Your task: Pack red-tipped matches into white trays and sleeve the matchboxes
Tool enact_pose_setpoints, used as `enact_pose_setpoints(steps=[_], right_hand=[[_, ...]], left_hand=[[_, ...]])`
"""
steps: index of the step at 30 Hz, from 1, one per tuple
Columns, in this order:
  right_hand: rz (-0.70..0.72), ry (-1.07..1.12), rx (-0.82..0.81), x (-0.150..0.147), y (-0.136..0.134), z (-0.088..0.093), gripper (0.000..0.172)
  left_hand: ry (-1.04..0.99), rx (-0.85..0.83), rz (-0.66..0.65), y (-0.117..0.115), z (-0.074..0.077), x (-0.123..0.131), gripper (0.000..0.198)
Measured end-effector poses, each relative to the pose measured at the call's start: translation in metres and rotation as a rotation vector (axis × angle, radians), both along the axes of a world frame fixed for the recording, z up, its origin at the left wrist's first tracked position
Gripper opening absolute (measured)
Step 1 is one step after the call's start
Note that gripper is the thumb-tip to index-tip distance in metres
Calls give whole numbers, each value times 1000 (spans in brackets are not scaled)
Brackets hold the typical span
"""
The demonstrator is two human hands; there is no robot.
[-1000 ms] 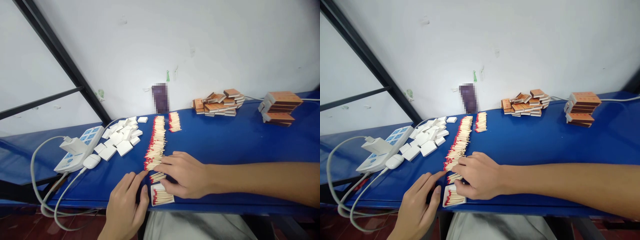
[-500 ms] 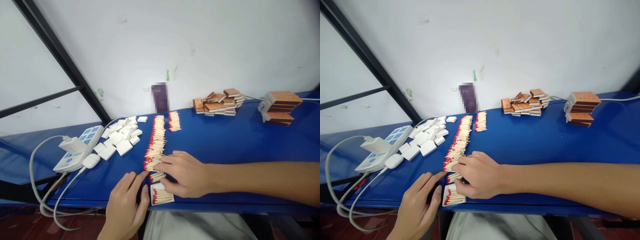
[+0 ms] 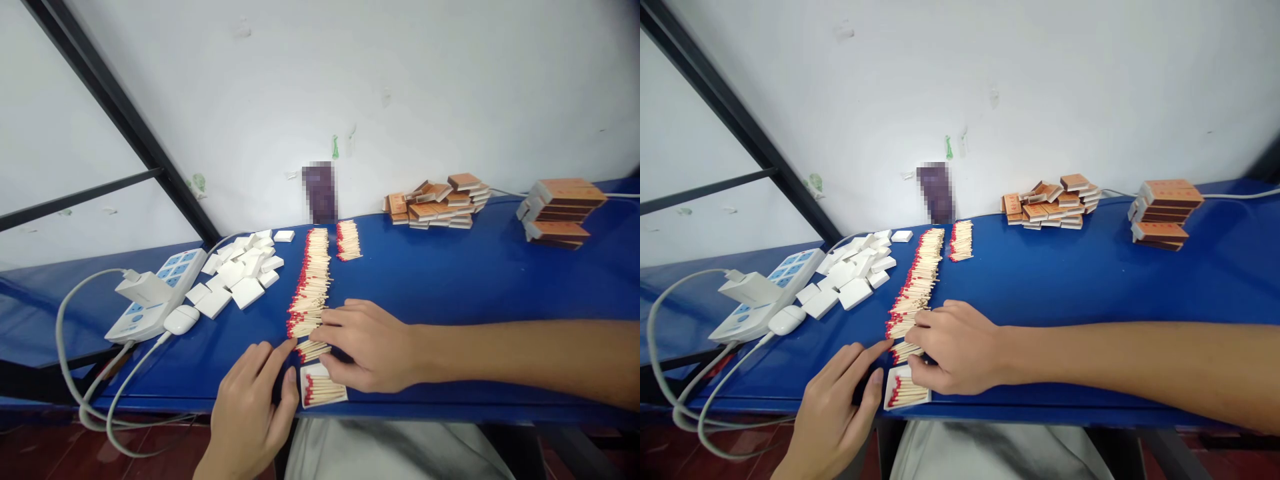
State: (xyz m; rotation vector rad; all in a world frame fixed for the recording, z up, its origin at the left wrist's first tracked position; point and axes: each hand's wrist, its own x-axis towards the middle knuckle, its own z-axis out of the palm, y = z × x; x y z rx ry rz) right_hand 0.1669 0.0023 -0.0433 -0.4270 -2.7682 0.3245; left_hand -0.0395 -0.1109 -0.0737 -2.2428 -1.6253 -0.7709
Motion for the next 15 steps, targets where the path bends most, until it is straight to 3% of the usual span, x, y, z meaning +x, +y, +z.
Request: enact_pose_setpoints(steps=[15], right_hand=[[-11,22,10,0,0,-1,25]], left_hand=[[17,-8,-2,1,2,-1,31]])
